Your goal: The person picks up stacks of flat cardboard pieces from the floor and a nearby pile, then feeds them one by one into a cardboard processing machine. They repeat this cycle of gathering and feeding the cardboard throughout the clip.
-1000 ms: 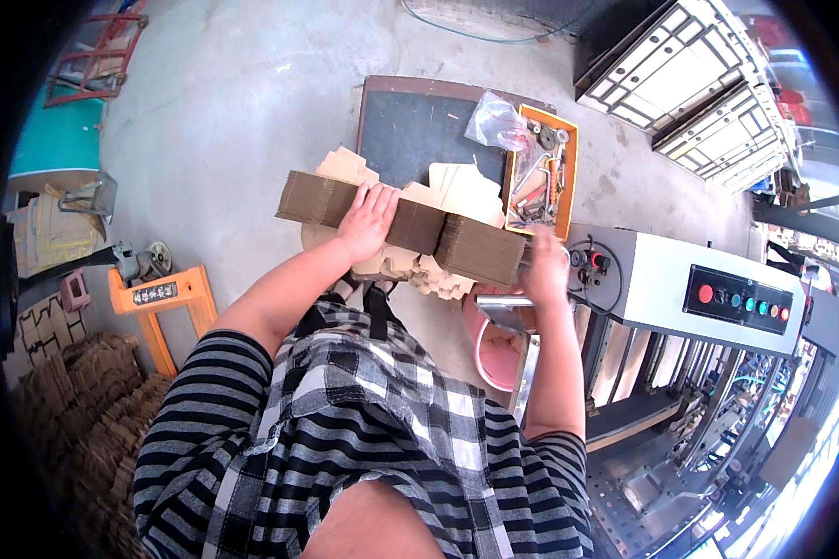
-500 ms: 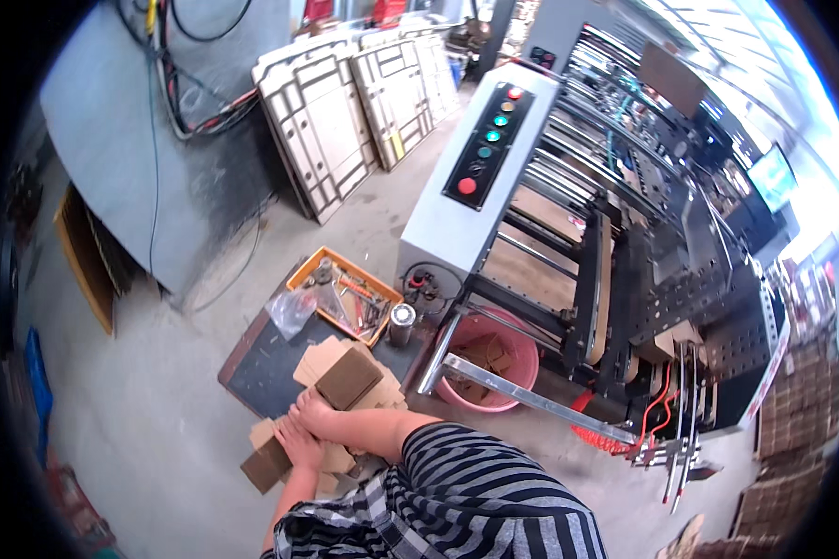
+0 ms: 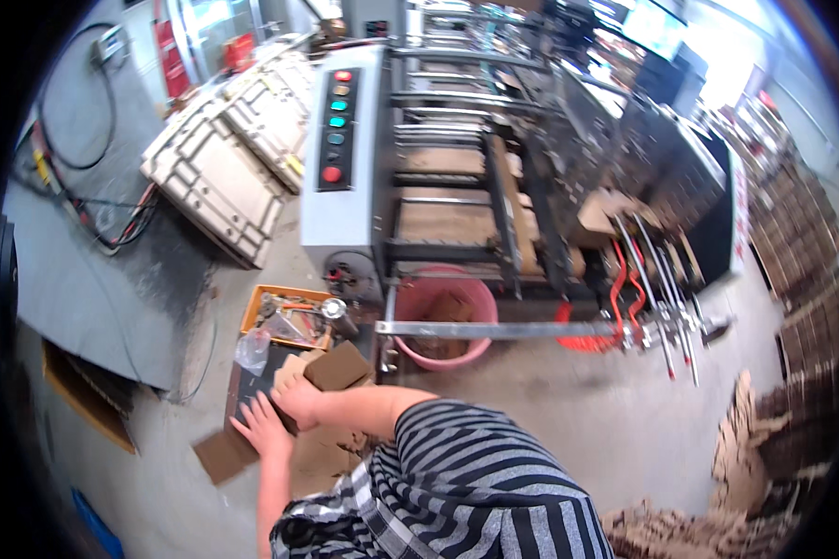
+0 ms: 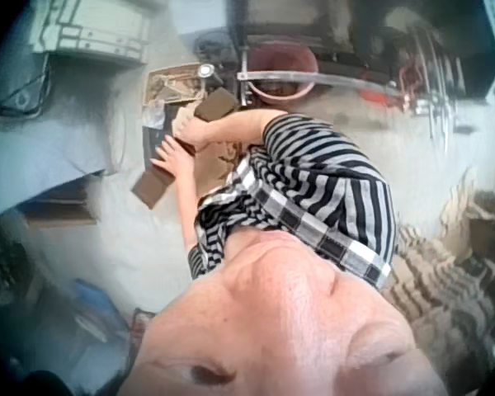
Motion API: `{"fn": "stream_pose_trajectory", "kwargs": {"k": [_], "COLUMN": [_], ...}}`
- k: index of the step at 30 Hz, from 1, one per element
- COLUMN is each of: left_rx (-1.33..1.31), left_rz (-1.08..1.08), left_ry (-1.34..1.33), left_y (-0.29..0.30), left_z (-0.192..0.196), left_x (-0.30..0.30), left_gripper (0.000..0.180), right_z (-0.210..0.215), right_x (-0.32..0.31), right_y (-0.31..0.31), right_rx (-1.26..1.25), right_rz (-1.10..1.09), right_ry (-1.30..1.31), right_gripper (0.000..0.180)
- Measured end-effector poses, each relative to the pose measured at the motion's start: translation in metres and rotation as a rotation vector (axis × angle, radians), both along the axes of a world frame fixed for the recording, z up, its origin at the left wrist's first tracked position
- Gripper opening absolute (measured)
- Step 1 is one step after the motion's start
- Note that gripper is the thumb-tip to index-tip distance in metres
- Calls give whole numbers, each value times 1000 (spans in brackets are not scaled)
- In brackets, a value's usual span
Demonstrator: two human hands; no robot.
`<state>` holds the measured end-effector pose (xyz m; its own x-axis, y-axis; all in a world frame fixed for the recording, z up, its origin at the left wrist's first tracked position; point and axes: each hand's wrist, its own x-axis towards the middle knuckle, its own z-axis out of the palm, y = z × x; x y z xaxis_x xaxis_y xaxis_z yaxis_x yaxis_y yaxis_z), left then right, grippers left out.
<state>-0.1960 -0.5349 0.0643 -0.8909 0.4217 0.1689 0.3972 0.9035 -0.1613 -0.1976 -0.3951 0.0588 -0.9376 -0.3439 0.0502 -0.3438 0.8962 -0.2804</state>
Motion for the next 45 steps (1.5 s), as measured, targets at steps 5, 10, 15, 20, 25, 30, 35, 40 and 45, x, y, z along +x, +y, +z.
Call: {"fn": "stream_pose_trajectory", "kwargs": {"k": [5,10,15,20,25,30,35,40,45], "left_rx": [371,635,717,860,742,589,430,424,487], "left_rz": [-640,-1358,-1433,-1216,-1100,-1035,-1108,-944,-912], "left_ry": [-171,-387,-627,-1013,-1164,-1286,-1168,-1326,-1409], "left_y": [104,152,178,217,317,420,483,500,513], "left_z": [174,214,203,178,143,128,103,78,51], "left_x": [50,95,86,83,102,128,137,133,124], "left_gripper": [98,76,77,79,78,73,70,70,71], "right_z": [41,87,141,184,215,229,211,178,159], "right_x": [49,152,282,386,463,445,406,362,344], "right_y": [96,187,278,387,532,661,750,785,783], "right_rx": [-817,-1472,-1973,-1951,-1853,-1920,-2032,-2119,-2223], "right_rz": [-425,-777,-862,-1040,-1019,-933,-875,-919,-942], "right_ry": [-43,76,477,1100,1384,1291,1247,1135,1063], "right_gripper": [69,67,51,52,56,54,44,40,41]}}
